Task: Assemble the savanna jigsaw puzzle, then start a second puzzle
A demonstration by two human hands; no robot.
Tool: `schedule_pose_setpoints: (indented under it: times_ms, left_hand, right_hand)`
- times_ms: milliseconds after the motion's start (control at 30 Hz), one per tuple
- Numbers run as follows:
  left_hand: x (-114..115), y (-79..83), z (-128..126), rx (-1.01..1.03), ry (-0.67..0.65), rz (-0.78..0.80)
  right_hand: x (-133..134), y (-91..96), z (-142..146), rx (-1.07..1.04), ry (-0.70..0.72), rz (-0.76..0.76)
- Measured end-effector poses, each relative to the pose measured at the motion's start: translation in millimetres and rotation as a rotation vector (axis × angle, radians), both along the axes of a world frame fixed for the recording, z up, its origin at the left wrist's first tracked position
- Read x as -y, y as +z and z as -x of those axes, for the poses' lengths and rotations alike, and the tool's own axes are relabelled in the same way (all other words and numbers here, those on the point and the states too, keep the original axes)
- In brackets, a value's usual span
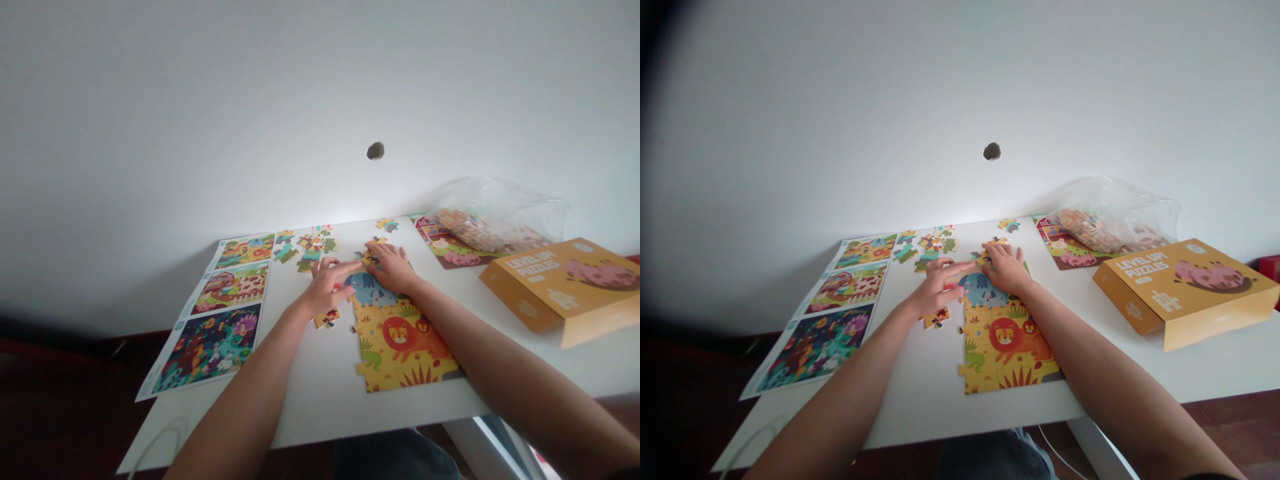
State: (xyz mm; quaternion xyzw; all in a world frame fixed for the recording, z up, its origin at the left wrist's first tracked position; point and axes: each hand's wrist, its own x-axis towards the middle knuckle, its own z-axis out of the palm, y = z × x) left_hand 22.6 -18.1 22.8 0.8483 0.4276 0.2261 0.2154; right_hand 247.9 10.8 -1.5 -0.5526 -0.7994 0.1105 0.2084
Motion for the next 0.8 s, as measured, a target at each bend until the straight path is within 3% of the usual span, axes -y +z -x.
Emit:
schedule_pose_setpoints:
  times_ms: [233, 333, 400, 567, 800]
  left_hand:
    - [-4, -1.1, 7, -0.028, -0.018, -0.091]
    - [-4, 0.0, 16, -0.142, -0.003, -0.104]
    - [-3, 0.7, 21, -0.254, -0.003, -0.085]
    - [-3, -3.0, 27, -0.361, 0.066, -0.083]
    - [-8, -10.2, 28, -0.347, 0.175, -0.166]
  right_hand:
    - [0, 4.0, -1, -0.086, -0.006, -0.192]
    - [5, 9.3, 1, -0.193, 0.033, -0.298]
    - [14, 12.3, 5, -0.277, 0.19, -0.284]
    - [40, 16.6, 16, -0.305, 0.702, -0.088]
    - [47, 24.1, 20, -0.261, 0.867, -0.047]
